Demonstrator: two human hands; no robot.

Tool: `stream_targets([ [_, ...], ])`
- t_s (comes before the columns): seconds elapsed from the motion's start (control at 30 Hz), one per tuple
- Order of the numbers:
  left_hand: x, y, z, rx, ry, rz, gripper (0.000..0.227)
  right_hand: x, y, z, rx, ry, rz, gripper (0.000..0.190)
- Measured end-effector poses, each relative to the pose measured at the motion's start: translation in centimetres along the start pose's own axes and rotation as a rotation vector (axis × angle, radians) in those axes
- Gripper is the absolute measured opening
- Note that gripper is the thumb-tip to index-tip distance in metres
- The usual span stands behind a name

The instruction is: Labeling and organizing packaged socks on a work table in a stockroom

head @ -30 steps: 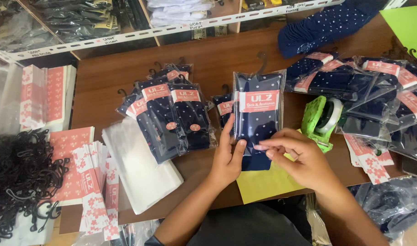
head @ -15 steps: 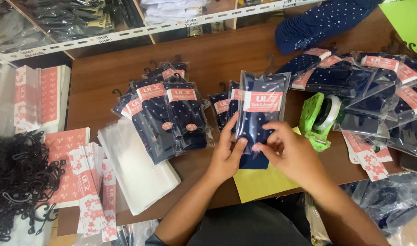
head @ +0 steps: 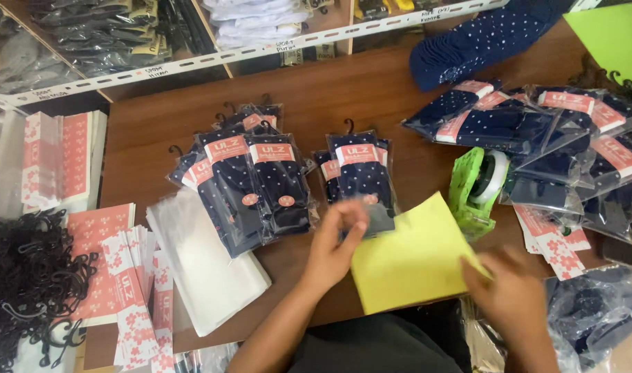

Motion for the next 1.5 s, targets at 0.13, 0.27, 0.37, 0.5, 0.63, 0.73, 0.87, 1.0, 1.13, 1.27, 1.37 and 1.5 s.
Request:
stream_targets([
  [0.13, 0.8, 2.0, -2.8, 0.393, 0.522, 0.464, 0.096, 0.8, 5.7, 11.2, -0.907, -0.572, 0.594, 0.039],
  [0.27, 2.4, 4.3, -3.7, 0.376, 1.185, 0.785, 0.127, 9.9, 6.1, 15.1, -0.680, -0.469, 0.986, 0.016],
  [0.37, 0.9, 4.3, -3.8, 0.413, 1.064, 0.641, 0.114, 12.6, 5.6, 11.8, -0.559, -0.530, 1.201, 0.022],
  [0.5, -1.9, 4.2, -3.9, 0.499, 0.773, 0.370, 0.097, 10.3, 4.0, 1.9, -0.378, -0.755, 0.935, 0.014],
  [0.63, -1.0, 6.2, -3.9, 0.363, 0.899, 0.580, 0.066, 13.7, 3.8, 7.7, -0.833, -0.581, 0.780, 0.013],
  [0.73, 2.9, 8.8, -0.9, 0.173, 0.868, 0.662, 0.024, 15.5, 4.1, 8.0, -0.899, -0.573, 0.973, 0.038],
  [0.87, 5.8, 11.7, 1.2, -0.207, 1.006, 0.557, 0.024, 18.0, 5.5, 8.5, -0.750, -0.731, 1.249, 0.017],
  [1.0, 7.7, 11.5, 3.3, -0.237, 0.803, 0.163, 0.076, 19.3, 2.3, 1.0, -0.316, -0.634, 0.759, 0.026],
  [1.13, -1.2, 12.2, 2.4, -0.022, 0.489, 0.072, 0.106, 23.5, 6.3, 5.7, -0.177, -0.959, 1.329, 0.019],
  [1.27, 2.8, 17.6, 6.8, -0.334, 0.504, 0.156, 0.064, 23.3, 5.5, 7.9, 0.067, -1.000, 1.233, 0.029],
  [1.37, 4.9, 23.3, 9.3, -0.201, 0.356, 0.181, 0.025, 22.8, 4.5, 8.3, 0.219, -1.339, 1.198, 0.022],
  [1.5, 20.2, 42.9, 20.5, -0.380, 0.075, 0.582, 0.023, 22.0, 3.7, 6.6, 0.048, -1.073, 1.181, 0.014],
])
Point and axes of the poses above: each hand's wrist, its own y-axis away from the middle knuckle, its own z-axis out of the back of the hand, x = y × z, the point moved 6 cm from there along -y, towards the middle knuckle, and after that the axes turned 15 degrees about y, right-handed, at the moved point
